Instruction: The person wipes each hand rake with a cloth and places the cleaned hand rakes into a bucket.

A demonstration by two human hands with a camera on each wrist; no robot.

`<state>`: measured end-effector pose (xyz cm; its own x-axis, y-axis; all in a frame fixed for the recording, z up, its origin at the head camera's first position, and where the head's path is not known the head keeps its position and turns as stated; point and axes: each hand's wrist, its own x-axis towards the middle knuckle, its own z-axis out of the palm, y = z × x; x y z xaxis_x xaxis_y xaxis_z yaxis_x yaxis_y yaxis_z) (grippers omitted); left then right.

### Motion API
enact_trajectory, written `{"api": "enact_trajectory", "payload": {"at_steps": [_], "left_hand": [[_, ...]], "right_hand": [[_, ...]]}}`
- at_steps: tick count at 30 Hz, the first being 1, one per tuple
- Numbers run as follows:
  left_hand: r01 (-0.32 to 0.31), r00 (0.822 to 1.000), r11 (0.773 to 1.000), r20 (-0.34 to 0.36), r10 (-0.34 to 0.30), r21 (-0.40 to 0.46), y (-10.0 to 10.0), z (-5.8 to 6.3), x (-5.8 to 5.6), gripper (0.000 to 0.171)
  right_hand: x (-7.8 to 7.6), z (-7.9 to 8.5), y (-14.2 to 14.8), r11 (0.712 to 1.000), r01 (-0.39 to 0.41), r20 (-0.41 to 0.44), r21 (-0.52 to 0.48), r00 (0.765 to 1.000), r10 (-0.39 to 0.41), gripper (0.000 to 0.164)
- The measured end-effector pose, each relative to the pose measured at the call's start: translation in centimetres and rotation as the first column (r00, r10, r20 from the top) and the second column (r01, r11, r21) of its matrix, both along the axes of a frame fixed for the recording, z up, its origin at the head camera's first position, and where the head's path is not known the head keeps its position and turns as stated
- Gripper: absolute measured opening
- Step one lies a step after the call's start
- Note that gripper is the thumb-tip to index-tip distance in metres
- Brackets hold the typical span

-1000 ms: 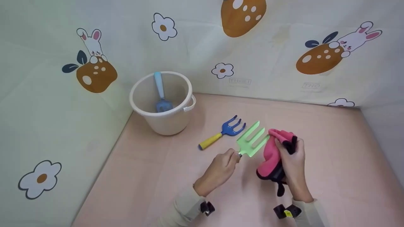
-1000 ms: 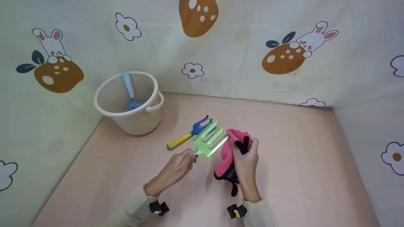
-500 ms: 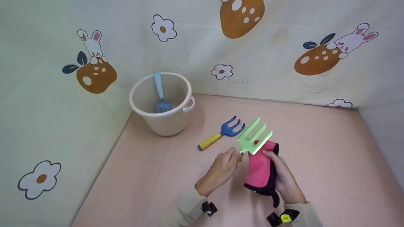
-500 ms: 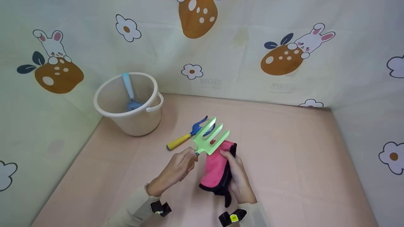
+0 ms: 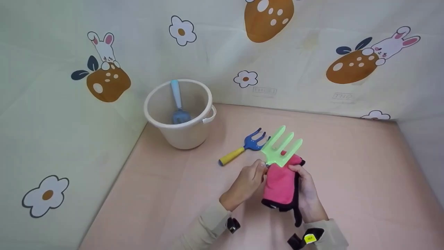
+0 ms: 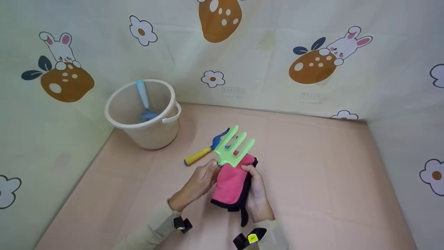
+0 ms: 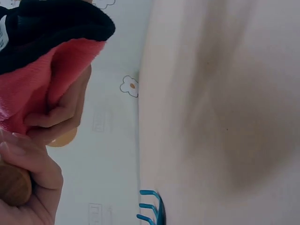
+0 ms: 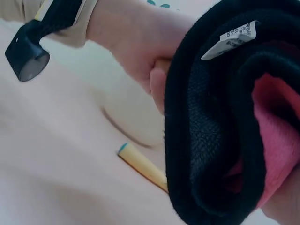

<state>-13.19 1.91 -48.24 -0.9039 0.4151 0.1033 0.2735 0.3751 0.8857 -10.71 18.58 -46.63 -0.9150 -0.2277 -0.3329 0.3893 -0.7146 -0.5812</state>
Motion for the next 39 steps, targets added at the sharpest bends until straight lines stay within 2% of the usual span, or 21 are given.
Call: {"api": "enact_trajectory", "payload": {"at_steps": [4, 7, 12, 16, 24, 31, 39], "left_hand": [[0.007, 1.0, 0.999, -0.007, -0.008, -0.045, -0.1, -0.4, -0.3, 0.038], [0.003, 1.0, 0.996, -0.02, -0.005, -0.09, -0.3, -0.7, -0.4, 0.037], [-0.018, 0.998, 0.99, -0.059, 0.01, -0.143, -0.6, -1.1, -0.5, 0.035], [-0.024, 0.999, 0.986, -0.042, 0.017, -0.166, -0.7, -1.2, -0.5, 0.037], [-0.029, 1.0, 0.98, -0.012, 0.028, -0.196, -1.0, -1.5, -0.4, 0.039], [-0.002, 0.999, 0.983, -0.04, -0.006, -0.183, -1.5, -1.8, 0.0, 0.033], [0.03, 0.999, 0.984, 0.038, -0.023, -0.175, -1.8, -1.8, 0.3, 0.042]], "right_hand": [[-0.1, -0.3, 0.0, 0.991, 0.022, -0.028, -0.131, 0.999, -0.026, 0.027], [-0.1, -0.7, 0.0, 0.984, 0.043, -0.008, -0.171, 0.999, -0.045, 0.024], [-0.1, -1.1, -0.1, 0.977, 0.089, 0.03, -0.193, 0.996, -0.085, 0.018], [-0.2, -1.2, -0.1, 0.979, 0.101, 0.03, -0.179, 0.995, -0.097, 0.017], [-0.8, -1.2, 0.2, 0.983, 0.148, 0.05, -0.105, 0.988, -0.143, 0.024], [-0.9, -0.9, 0.8, 0.972, 0.172, 0.018, -0.162, 0.985, -0.172, 0.024], [-1.1, -0.2, 2.2, 0.96, 0.209, -0.003, -0.188, 0.977, -0.214, 0.023]]}}
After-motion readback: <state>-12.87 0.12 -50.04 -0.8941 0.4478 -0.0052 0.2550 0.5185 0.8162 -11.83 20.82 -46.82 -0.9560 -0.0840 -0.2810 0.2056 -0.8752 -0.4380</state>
